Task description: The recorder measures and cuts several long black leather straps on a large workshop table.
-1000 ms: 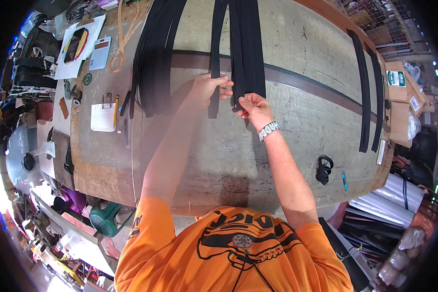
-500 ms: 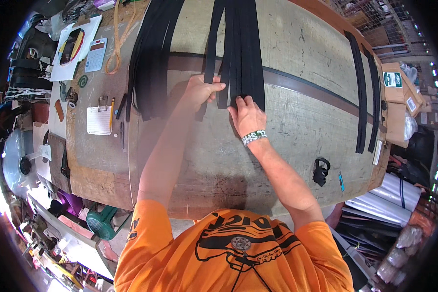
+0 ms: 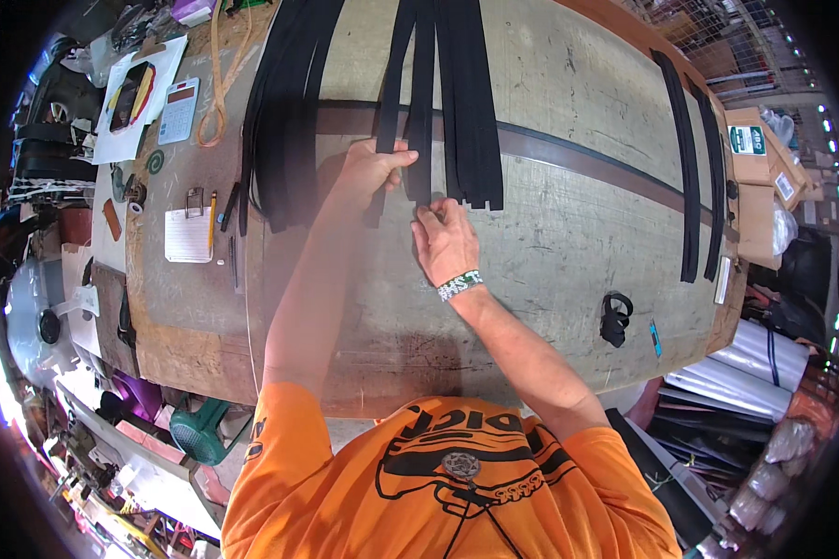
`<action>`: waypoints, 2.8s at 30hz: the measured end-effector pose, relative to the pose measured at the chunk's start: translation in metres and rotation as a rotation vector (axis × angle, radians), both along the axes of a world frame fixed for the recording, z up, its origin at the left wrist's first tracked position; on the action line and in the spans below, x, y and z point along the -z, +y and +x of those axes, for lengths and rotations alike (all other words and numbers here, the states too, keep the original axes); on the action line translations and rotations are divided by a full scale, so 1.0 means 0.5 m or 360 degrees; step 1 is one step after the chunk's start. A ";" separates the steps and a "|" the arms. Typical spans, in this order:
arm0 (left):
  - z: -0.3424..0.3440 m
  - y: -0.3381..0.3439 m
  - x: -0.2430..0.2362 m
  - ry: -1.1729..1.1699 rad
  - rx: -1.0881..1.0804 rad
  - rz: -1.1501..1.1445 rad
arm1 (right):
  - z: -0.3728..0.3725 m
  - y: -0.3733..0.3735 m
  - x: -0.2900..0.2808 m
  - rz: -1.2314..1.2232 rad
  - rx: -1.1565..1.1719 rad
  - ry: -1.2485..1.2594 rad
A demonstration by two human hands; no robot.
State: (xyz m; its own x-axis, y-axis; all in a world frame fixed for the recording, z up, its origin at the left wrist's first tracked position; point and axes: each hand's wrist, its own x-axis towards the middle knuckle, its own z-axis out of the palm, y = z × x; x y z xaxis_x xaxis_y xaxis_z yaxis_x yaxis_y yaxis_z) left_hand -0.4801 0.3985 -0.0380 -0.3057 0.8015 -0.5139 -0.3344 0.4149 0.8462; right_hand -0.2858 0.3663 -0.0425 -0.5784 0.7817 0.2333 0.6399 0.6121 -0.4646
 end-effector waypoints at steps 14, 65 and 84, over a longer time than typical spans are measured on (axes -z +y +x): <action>-0.011 -0.022 -0.023 -0.0051 0.0163 -0.0146 | -0.018 0.074 0.018 -0.1031 0.0583 0.0361; 0.048 0.007 -0.004 -0.0348 0.0017 0.0122 | -0.001 0.118 -0.017 -0.1578 0.0399 0.0901; 0.007 -0.011 0.013 -0.0256 0.0033 0.0022 | 0.075 0.231 -0.043 -0.1704 0.0650 0.0905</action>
